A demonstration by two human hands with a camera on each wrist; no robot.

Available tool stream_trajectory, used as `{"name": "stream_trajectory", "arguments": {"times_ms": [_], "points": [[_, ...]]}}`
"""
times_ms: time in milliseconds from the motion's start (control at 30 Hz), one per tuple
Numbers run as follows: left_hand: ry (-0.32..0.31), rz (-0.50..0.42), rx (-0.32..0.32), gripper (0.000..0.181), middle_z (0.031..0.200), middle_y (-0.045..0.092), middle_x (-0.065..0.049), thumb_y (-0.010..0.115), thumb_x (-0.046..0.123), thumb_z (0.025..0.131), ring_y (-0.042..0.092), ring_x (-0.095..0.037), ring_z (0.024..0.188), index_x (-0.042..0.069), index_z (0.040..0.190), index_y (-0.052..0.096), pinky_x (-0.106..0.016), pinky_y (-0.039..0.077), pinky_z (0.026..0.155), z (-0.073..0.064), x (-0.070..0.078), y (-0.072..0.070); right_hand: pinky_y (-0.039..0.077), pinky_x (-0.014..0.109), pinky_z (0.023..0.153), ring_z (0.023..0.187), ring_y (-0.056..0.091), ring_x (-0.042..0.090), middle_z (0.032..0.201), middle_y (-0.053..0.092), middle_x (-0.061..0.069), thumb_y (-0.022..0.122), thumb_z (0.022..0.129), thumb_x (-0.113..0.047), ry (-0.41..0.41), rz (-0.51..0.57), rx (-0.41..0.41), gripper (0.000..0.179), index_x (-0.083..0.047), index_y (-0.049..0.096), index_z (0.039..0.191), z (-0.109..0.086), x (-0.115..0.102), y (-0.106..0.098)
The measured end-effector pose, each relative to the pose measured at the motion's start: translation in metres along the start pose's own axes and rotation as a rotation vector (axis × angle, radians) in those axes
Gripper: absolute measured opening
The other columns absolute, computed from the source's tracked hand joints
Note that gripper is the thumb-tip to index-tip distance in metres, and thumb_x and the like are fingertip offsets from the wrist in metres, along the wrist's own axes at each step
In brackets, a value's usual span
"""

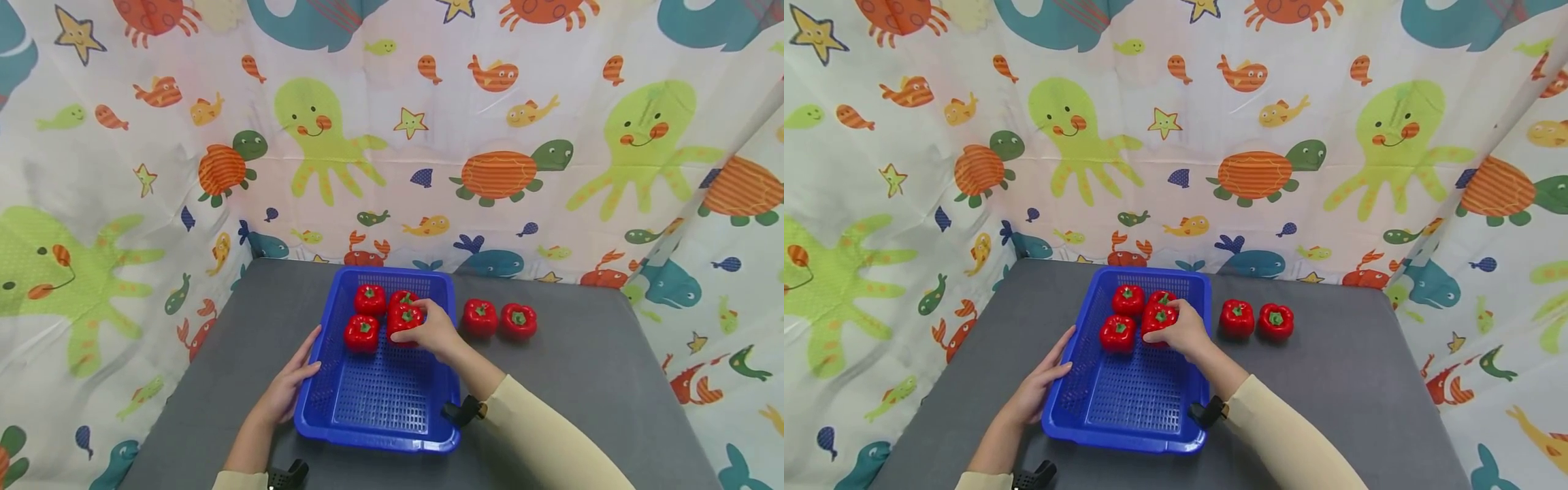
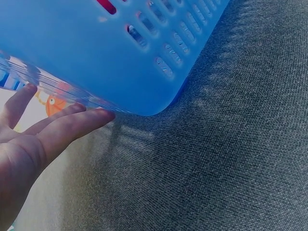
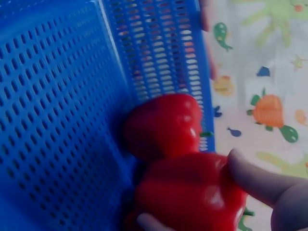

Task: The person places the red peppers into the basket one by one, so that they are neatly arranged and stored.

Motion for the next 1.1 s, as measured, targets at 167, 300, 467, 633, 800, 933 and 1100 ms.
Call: {"name": "stream_trajectory", "arguments": {"times_ms": [167,300,467,633,800,933,1100], "points": [[0.005,0.001,-0.005,0.064,0.170,0.005,-0.003,0.033,0.012,0.110,0.020,-0.052,0.148,0.043,0.161,0.010,-0.066,0.038,0.107,0.001,-0.001,0.002,0.059,0.048,0.087,0.118,0.057,0.038,0.132,0.057,0.020,0.094,0.066,-0.011,0.023,-0.145,0.093,0.084,-0.004,0.049,0.136,0.004,0.004,0.014],[0.003,0.020,-0.006,0.063,0.170,0.005,-0.004,0.034,0.013,0.110,0.022,-0.053,0.148,0.044,0.161,0.010,-0.066,0.040,0.107,0.002,-0.001,0.003,0.057,0.051,0.092,0.118,0.056,0.038,0.134,0.057,0.020,0.094,0.063,-0.008,0.052,-0.186,0.108,0.083,-0.006,0.051,0.134,0.004,0.009,0.022],[0.007,0.043,-0.007,0.064,0.170,0.005,-0.005,0.035,0.015,0.110,0.024,-0.053,0.147,0.044,0.161,0.009,-0.065,0.041,0.106,0.003,-0.001,0.004,0.057,0.052,0.090,0.116,0.055,0.038,0.134,0.056,0.021,0.094,0.064,-0.006,0.077,-0.200,0.100,0.084,-0.005,0.049,0.135,0.002,0.013,0.027],[0.003,0.048,-0.002,0.064,0.170,0.004,-0.004,0.036,0.015,0.110,0.024,-0.052,0.148,0.044,0.161,0.009,-0.065,0.040,0.106,0.001,-0.002,0.004,0.057,0.052,0.091,0.117,0.055,0.038,0.134,0.056,0.021,0.094,0.064,-0.005,0.090,-0.195,0.105,0.086,-0.005,0.046,0.136,0.002,0.017,0.028],[-0.001,0.039,0.016,0.064,0.170,0.006,-0.003,0.037,0.015,0.110,0.025,-0.051,0.147,0.044,0.160,0.011,-0.065,0.040,0.106,0.000,-0.002,0.003,0.051,0.056,0.101,0.123,0.054,0.039,0.136,0.055,0.020,0.094,0.063,-0.005,0.064,-0.211,0.103,0.087,-0.006,0.046,0.136,0.000,0.012,0.027],[-0.003,0.027,0.025,0.064,0.170,0.006,-0.003,0.038,0.015,0.109,0.025,-0.051,0.147,0.044,0.160,0.012,-0.066,0.040,0.106,0.000,-0.001,0.002,0.049,0.057,0.102,0.125,0.054,0.039,0.138,0.055,0.020,0.095,0.063,-0.007,0.039,-0.223,0.096,0.086,-0.006,0.047,0.134,-0.003,0.005,0.023],[0.000,0.017,0.021,0.064,0.170,0.006,-0.003,0.036,0.014,0.110,0.024,-0.051,0.148,0.044,0.160,0.012,-0.066,0.039,0.107,0.000,0.000,0.000,0.050,0.057,0.101,0.126,0.054,0.038,0.140,0.055,0.019,0.096,0.066,-0.023,0.012,-0.261,0.113,0.088,-0.008,0.046,0.137,-0.009,-0.005,0.014]]}}
Point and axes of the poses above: each hand's wrist, its own z-axis towards the middle knuckle, its own y-axis out of the palm, x = y × z, the point moved 4 cm from there along z, towards the middle knuckle
